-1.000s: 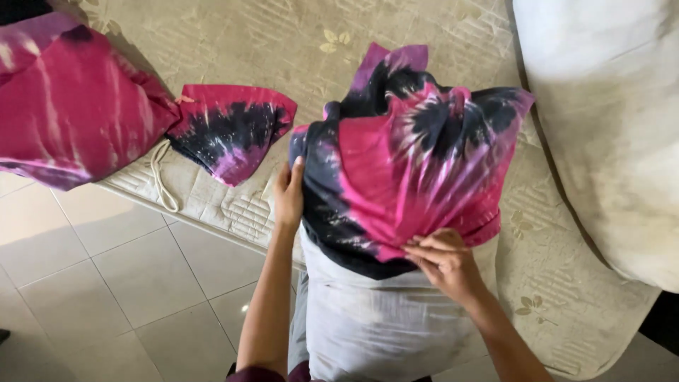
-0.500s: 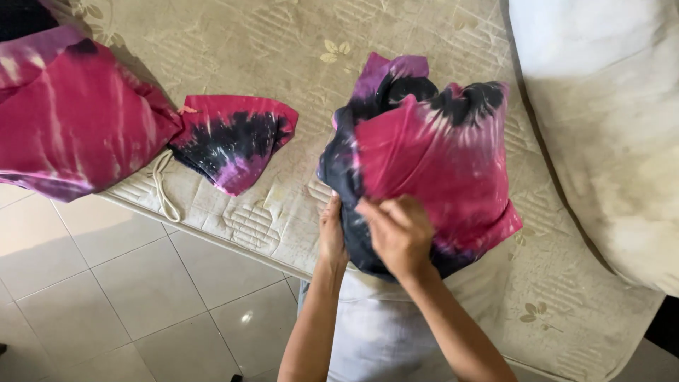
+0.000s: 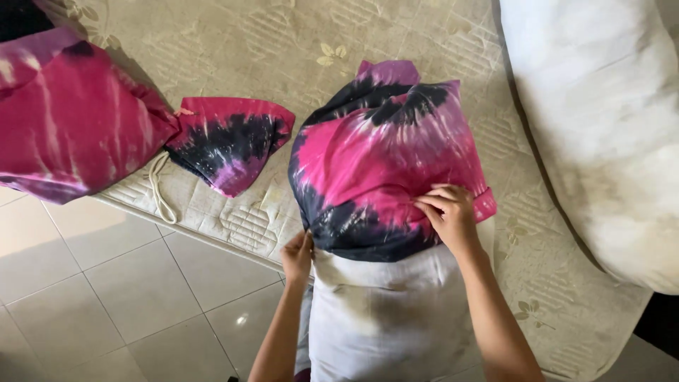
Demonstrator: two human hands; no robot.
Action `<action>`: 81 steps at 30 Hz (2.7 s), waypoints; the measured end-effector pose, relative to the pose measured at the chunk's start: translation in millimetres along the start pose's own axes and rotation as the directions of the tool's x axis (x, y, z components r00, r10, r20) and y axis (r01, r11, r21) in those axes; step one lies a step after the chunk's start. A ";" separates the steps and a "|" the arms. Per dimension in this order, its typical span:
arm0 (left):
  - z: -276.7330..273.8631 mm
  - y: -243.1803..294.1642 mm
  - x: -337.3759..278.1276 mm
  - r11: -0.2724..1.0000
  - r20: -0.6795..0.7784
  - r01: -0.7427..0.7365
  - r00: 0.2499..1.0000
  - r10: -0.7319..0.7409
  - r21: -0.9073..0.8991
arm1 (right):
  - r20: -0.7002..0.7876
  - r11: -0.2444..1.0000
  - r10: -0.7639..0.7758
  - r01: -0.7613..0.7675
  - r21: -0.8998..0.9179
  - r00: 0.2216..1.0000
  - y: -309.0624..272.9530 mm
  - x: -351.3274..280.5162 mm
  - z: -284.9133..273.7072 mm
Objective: The person puts a white pillow into a pink and black tie-dye pillowcase. They align the corners of the pillowcase with the pillow, tuck the pillow inside, and smooth out the fabric to fit the cover properly.
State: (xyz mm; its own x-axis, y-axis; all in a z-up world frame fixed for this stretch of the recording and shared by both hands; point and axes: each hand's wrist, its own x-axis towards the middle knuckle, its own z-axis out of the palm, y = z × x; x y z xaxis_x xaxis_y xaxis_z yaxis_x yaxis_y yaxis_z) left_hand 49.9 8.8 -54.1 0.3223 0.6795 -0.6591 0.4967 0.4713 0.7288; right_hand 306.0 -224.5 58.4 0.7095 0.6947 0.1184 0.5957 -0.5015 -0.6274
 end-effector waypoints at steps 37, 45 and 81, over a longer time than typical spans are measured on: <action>43.4 179.9 52.5 0.568 0.074 -0.350 0.890 0.451 0.745 | 0.476 0.510 0.605 -0.770 0.384 0.638 -60.9 -147.6 0.3; 25.1 125.2 -3.4 0.337 0.341 -0.633 0.706 0.621 0.696 | 0.269 0.300 0.853 -0.842 0.449 0.448 -35.4 -178.6 32.0; 8.4 168.4 -3.9 0.125 0.514 -0.859 0.406 0.756 0.496 | 0.061 0.932 0.259 -0.266 0.245 0.964 -41.1 -138.2 47.4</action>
State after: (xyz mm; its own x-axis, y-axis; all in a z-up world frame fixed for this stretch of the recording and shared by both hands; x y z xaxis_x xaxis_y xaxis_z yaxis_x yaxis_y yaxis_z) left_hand 139.1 80.7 69.6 0.9202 0.3435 0.1876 0.1848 -0.8038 0.5654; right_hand 165.6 -275.5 31.3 0.8155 0.5709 -0.0952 0.2743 -0.5260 -0.8051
